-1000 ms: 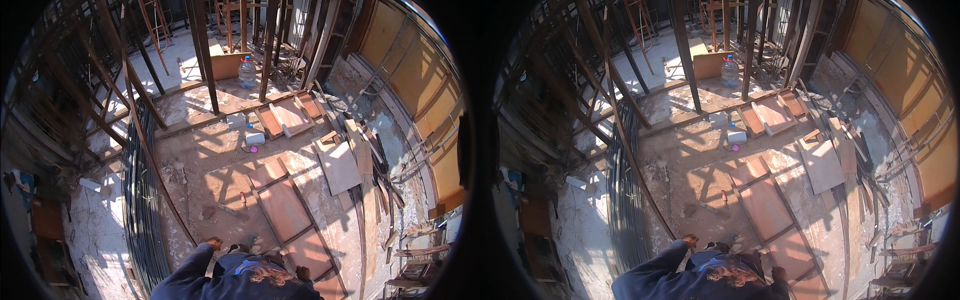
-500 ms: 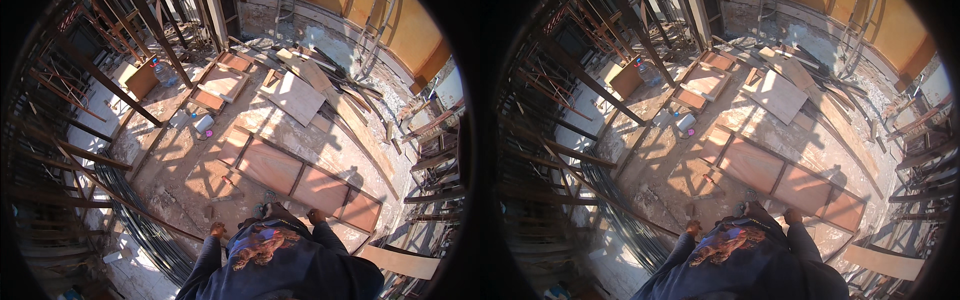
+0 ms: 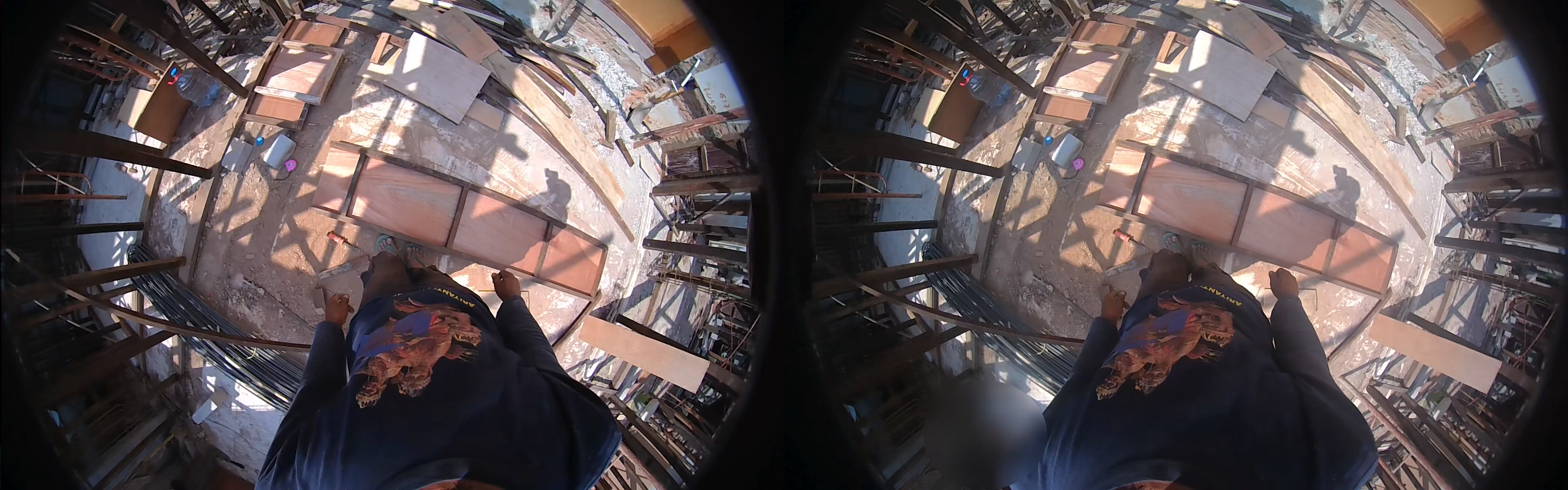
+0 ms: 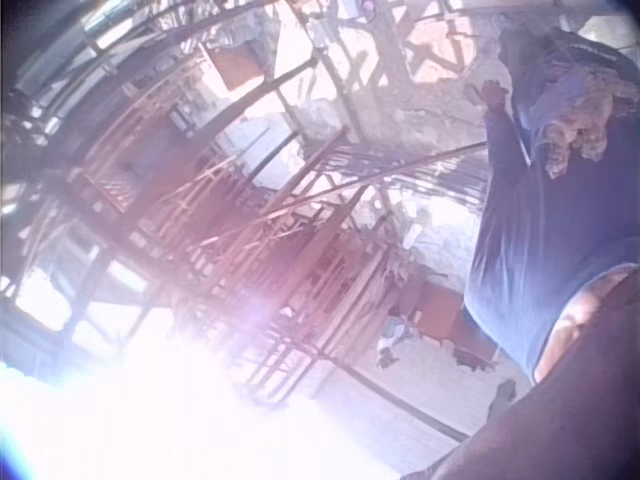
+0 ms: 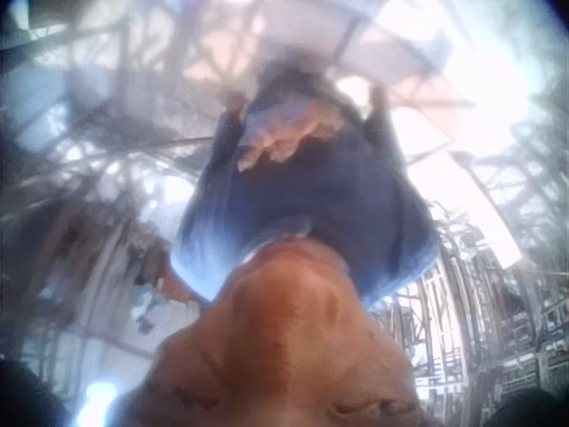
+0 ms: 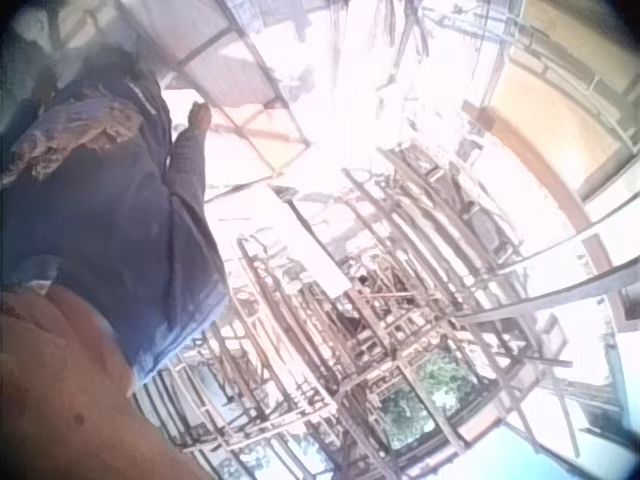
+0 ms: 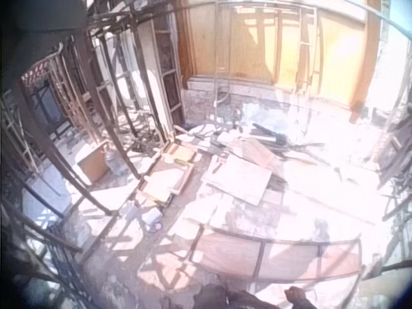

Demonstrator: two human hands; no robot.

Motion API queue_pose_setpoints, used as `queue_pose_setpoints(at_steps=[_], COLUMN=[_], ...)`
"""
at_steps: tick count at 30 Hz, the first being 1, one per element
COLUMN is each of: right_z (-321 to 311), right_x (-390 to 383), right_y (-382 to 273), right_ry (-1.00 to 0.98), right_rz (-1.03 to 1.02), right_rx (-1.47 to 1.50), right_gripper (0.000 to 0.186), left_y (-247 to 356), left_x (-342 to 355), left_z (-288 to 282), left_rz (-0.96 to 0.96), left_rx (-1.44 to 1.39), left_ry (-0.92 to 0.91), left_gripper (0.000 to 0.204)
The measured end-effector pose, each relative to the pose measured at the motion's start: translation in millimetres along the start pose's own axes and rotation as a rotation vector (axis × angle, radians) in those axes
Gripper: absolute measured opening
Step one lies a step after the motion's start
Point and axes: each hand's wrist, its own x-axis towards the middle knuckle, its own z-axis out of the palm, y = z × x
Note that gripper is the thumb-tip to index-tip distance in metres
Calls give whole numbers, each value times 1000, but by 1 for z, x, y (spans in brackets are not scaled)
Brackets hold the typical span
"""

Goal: The person builds a wooden frame by placing wooden strips onto a plywood sheet and hammering nails through the strips to secure them.

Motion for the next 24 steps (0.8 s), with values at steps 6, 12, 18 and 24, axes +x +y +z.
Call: queue_pose_setpoints(at_steps=[6, 12, 18, 24], right_z=[6, -3, 17, 4], right_x=[11, 34, 58, 106], right_y=[-31, -79, -54, -40], right_ry=[-69, -45, -71, -235], right_rz=[87, 74, 170, 218], right_rx=[28, 288, 193, 68], right_gripper=[39, 42, 39, 42], left_y=[11, 57, 114, 151], left_x=[56, 95, 140, 182], left_z=[-34, -62, -53, -25], left_rz=[53, 84, 256, 259], left_rx=[-18, 12, 203, 169], left_ry=[-8, -55, -140, -173], left_gripper=[33, 31, 29, 27])
